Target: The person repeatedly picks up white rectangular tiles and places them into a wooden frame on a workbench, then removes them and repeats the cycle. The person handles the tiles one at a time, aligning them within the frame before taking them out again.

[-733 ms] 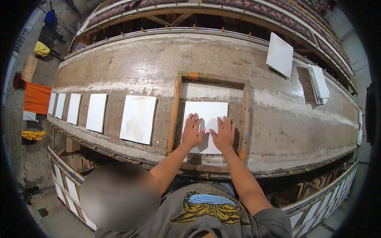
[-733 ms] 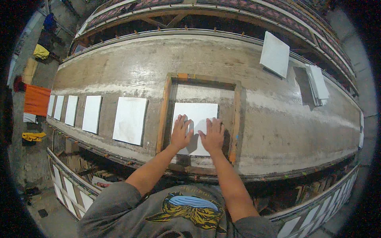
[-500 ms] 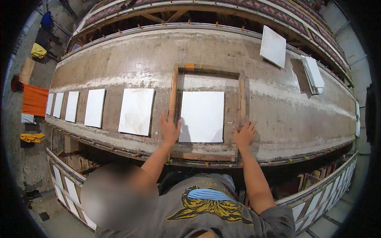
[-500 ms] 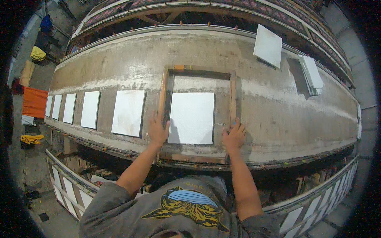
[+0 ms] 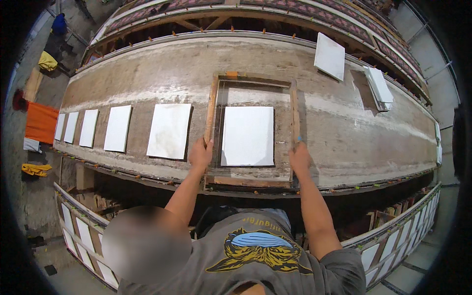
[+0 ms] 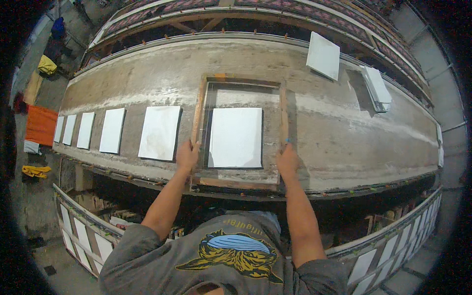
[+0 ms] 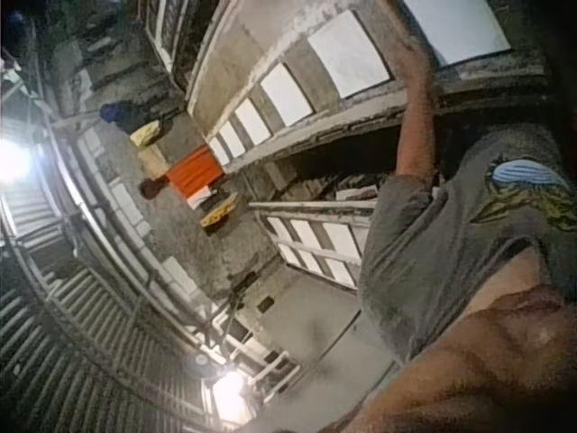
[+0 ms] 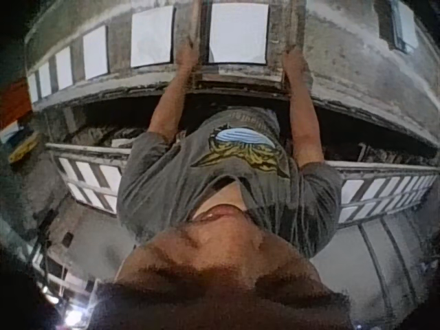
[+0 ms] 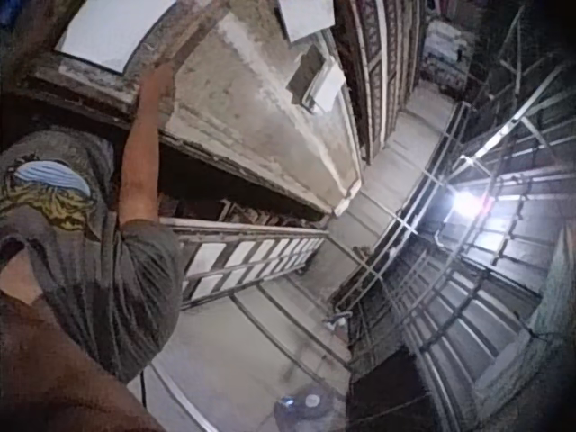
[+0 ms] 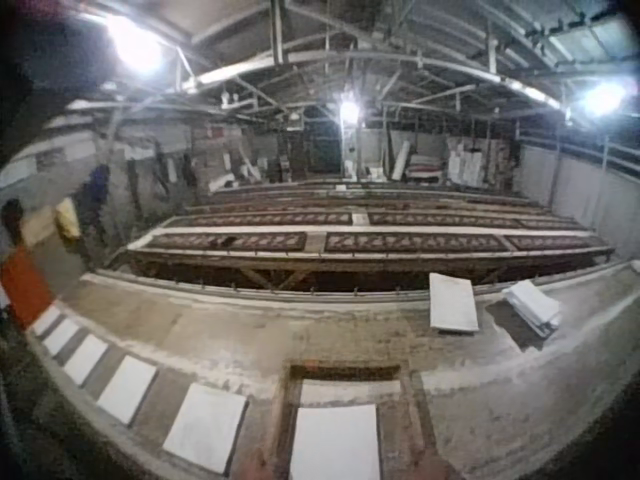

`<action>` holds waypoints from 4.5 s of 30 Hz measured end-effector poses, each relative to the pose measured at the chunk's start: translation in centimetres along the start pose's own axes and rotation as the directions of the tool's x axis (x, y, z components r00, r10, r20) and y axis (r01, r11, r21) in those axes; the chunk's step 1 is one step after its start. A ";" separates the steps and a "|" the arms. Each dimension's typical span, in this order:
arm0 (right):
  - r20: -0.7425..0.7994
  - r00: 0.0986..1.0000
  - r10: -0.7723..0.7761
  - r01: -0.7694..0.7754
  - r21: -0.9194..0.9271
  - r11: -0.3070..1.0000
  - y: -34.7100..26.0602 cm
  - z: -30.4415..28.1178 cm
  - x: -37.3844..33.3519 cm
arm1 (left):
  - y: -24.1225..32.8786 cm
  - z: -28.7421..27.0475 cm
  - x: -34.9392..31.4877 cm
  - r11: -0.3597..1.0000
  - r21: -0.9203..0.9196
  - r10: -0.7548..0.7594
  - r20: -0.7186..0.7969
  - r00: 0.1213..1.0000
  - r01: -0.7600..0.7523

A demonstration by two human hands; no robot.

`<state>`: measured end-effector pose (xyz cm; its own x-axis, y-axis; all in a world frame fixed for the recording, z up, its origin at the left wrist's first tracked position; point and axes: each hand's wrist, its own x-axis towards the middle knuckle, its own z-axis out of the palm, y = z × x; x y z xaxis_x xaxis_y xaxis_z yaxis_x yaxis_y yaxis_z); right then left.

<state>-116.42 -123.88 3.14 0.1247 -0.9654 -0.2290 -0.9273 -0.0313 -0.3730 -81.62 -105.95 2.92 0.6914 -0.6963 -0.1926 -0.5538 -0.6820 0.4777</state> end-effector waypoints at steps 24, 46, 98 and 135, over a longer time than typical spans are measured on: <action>-0.229 0.969 -0.094 0.108 0.047 0.993 22.0 -11.9 10.9 | 22.6 12.0 -6.4 0.948 -0.293 0.081 -0.144 0.986 -0.121; -0.099 0.994 -0.054 0.062 0.077 0.995 31.8 -12.8 12.0 | 26.2 20.7 -12.3 0.952 -0.306 -0.018 -0.063 0.998 -0.003; -0.217 0.955 0.202 -0.112 0.365 0.924 11.7 -14.9 49.6 | 30.3 21.7 -7.4 0.986 -0.090 0.112 -0.257 0.960 -0.139; 0.085 0.996 -0.020 -0.062 0.853 0.517 29.2 -9.5 14.4 | 36.1 21.3 -8.5 0.815 -0.561 0.170 -0.003 0.985 -0.142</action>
<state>-144.99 -141.17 -2.54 0.1733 -0.9390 -0.2970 -0.1863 0.2649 -0.9461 -117.37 -129.39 3.49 0.5883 -0.8016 -0.1063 -0.2897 -0.3316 0.8979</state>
